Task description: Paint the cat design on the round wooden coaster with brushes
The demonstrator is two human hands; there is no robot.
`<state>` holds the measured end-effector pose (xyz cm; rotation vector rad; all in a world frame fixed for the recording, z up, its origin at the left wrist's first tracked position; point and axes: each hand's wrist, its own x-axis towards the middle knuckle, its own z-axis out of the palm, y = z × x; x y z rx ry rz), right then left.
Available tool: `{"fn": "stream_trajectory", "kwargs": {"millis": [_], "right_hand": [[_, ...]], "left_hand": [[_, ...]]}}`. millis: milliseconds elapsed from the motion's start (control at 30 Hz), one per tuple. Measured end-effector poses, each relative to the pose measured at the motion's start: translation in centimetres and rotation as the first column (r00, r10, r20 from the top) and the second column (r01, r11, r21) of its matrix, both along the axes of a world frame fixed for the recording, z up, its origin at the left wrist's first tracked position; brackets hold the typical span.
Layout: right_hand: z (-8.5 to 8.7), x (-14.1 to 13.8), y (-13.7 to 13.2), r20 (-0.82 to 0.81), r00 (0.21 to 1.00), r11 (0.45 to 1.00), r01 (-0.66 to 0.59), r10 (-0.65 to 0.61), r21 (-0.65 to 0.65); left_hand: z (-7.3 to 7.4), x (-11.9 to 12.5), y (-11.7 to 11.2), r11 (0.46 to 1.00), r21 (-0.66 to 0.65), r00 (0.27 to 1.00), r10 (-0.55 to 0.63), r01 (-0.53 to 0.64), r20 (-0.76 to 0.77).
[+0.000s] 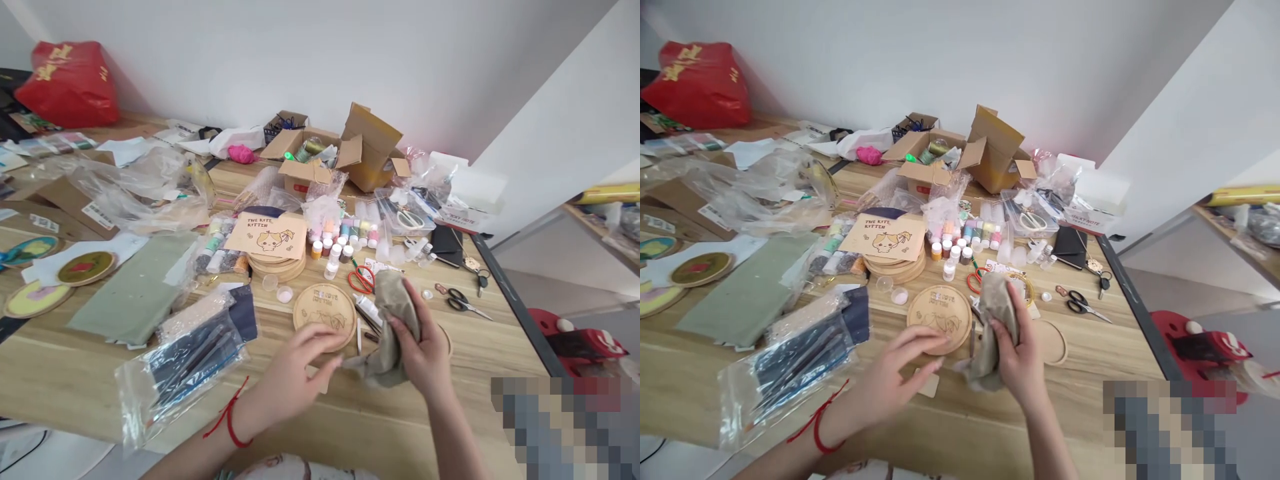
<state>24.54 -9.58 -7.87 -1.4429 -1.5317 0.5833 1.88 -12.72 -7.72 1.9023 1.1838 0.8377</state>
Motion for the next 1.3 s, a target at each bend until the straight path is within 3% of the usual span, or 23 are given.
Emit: {"fn": "stream_trajectory", "kwargs": {"millis": [100,200,333,500,667,867,1067,1300], "right_hand": [[0.9,1.6,1.8,0.378,0.919,0.992,-0.127,0.112,0.014],[1.1,-0.2,3.3,0.666,0.684,0.951,-0.271,0.297,-0.145],[-0.1,-4.7,4.8,0.808,0.362,0.872,-0.343,0.465,-0.349],[-1.2,-7.7,6.1,0.831,0.191,0.841,-0.277,0.522,-0.465],[-2.2,-8.6,6.1,0.794,0.148,0.799,-0.251,0.589,-0.546],[-2.7,-11.0,5.9,0.807,0.111,0.807,-0.211,0.580,-0.551],[-3.0,-12.4,6.2,0.773,0.163,0.786,-0.217,0.614,-0.579],[-3.3,-11.7,5.8,0.770,0.198,0.794,-0.198,0.607,-0.575]], "left_hand": [[-2.5,-2.4,0.6,0.956,-0.026,0.954,0.291,-0.293,-0.075],[-5.2,-3.9,1.0,0.928,-0.018,0.917,0.366,-0.373,-0.158],[-7.5,-3.9,1.0,0.879,0.009,0.851,0.463,-0.476,-0.249],[-8.2,-3.5,1.3,0.861,0.102,0.775,0.495,-0.498,-0.392],[-8.2,-3.4,1.5,0.884,0.204,0.753,0.465,-0.421,-0.466],[-8.2,-3.2,1.6,0.900,0.195,0.758,0.435,-0.391,-0.486],[-8.5,-3.3,1.6,0.897,0.192,0.759,0.440,-0.398,-0.481],[-8.5,-3.2,1.6,0.893,0.193,0.754,0.448,-0.407,-0.481]]}}
